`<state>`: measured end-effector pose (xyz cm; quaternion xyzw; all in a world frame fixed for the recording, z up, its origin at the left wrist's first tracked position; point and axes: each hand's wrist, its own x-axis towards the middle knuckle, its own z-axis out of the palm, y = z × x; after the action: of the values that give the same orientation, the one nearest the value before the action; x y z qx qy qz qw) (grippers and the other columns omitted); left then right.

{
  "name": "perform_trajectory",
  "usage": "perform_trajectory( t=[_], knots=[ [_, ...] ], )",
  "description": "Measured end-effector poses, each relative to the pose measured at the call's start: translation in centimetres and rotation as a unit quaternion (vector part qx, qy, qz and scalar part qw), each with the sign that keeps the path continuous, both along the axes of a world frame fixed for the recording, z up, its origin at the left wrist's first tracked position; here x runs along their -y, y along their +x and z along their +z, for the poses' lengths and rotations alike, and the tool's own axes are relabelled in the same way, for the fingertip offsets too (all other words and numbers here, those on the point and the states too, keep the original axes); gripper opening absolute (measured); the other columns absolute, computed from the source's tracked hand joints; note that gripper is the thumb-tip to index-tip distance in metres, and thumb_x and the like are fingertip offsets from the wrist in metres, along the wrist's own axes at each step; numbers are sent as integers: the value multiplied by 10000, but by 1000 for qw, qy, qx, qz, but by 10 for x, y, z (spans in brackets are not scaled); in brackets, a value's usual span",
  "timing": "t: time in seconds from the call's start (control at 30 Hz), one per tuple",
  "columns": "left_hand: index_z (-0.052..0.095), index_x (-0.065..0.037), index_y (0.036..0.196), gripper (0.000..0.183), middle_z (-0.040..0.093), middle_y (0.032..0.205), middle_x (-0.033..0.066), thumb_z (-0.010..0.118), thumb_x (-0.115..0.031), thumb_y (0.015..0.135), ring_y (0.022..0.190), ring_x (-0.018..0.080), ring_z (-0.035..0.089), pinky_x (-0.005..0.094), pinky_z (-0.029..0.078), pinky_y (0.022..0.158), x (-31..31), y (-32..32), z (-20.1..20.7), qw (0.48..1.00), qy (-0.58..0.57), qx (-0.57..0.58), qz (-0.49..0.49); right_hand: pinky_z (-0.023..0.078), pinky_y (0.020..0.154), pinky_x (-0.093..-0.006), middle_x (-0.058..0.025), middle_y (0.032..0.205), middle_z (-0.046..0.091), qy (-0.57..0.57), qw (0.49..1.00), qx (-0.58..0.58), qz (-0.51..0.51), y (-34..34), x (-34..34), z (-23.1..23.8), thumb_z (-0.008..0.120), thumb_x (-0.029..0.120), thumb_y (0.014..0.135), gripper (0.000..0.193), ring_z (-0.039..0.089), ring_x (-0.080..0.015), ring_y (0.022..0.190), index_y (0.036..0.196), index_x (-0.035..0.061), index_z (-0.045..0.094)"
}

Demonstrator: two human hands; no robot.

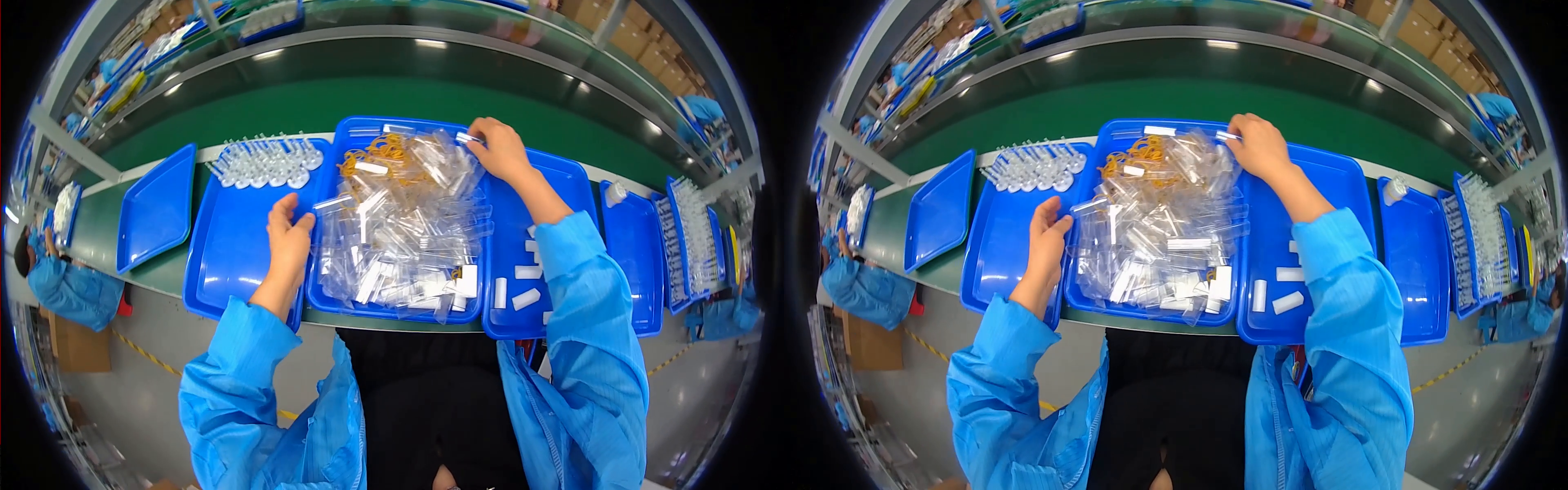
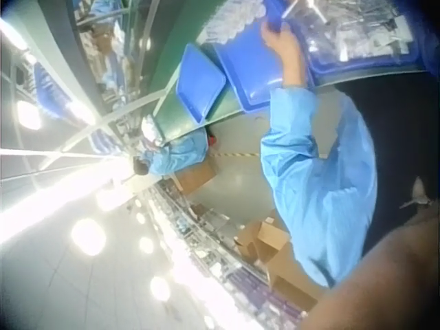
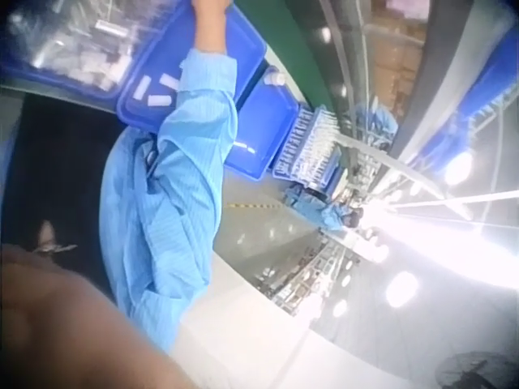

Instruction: The person places an assembled bundle aside, attaches foam pieces onto plastic prongs to build a cluster, and slides clear plastic sleeves over the foam pieces by hand.

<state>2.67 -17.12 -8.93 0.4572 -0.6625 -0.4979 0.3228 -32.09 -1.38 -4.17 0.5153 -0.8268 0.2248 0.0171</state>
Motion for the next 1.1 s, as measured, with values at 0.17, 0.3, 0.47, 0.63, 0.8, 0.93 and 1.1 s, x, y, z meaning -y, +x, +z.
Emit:
perform_trajectory(
  t=[0.17, 0.3, 0.47, 0.63, 0.8, 0.93, 1.1],
  knots=[
    [466, -44, 1342, 558, 469, 1369, 141, 669, -87, 824, 1271, 267, 410, 355, 296, 1087, -36, 22, 71, 984, 112, 2, -141, 509, 764, -379, -122, 917, 668, -88, 989, 115, 35, 4, -20, -2, 679, 188, 809, 167, 646, -296, 861, 917, 64, 707],
    [606, -43, 1190, 368, 610, 1174, 99, 671, -79, 830, 1061, 198, 560, 299, 453, 892, 25, 27, 69, 985, 8, 62, -160, 511, 768, -383, -120, 935, 663, -112, 989, 93, 30, -1, -40, 12, 687, 190, 801, 179, 644, -294, 879, 928, 64, 698],
    [717, -29, 1006, 247, 704, 841, 63, 747, -134, 785, 744, 140, 644, 282, 499, 650, 80, 4, 31, 981, -102, 160, -48, 506, 819, -433, -160, 1020, 606, 76, 994, 16, -78, 0, -70, -8, 703, 172, 760, 291, 613, -337, 980, 1031, 103, 622],
    [735, -29, 972, 270, 702, 768, 59, 797, -157, 743, 695, 132, 640, 270, 491, 623, 84, -17, 4, 982, -145, 118, -32, 509, 810, -456, -177, 950, 644, 141, 986, 8, -90, 2, -81, -4, 671, 124, 759, 282, 628, -389, 914, 1021, 29, 629],
    [730, -9, 920, 215, 693, 801, 61, 792, -146, 766, 687, 119, 616, 261, 479, 628, 87, -27, -8, 980, -177, 89, -20, 517, 686, -322, -121, 888, 659, -29, 961, 256, -97, 28, -91, 26, 634, 115, 802, 269, 651, -210, 773, 1052, 15, 645],
    [659, -28, 967, 193, 659, 912, 76, 732, -161, 849, 759, 159, 654, 270, 542, 625, 85, -17, 12, 993, -100, 59, -1, 500, 672, -237, -67, 884, 660, -158, 852, 498, -12, 78, -134, 55, 587, 98, 881, 250, 624, -113, 770, 1107, 22, 663],
    [635, 8, 954, 168, 647, 896, 72, 662, -152, 910, 768, 166, 667, 271, 564, 638, 72, 13, 63, 993, -70, -55, -78, 493, 657, -217, -52, 898, 663, -209, 865, 456, -11, 114, -157, 48, 590, 124, 926, 226, 610, -95, 763, 1104, 10, 668]
  ],
)
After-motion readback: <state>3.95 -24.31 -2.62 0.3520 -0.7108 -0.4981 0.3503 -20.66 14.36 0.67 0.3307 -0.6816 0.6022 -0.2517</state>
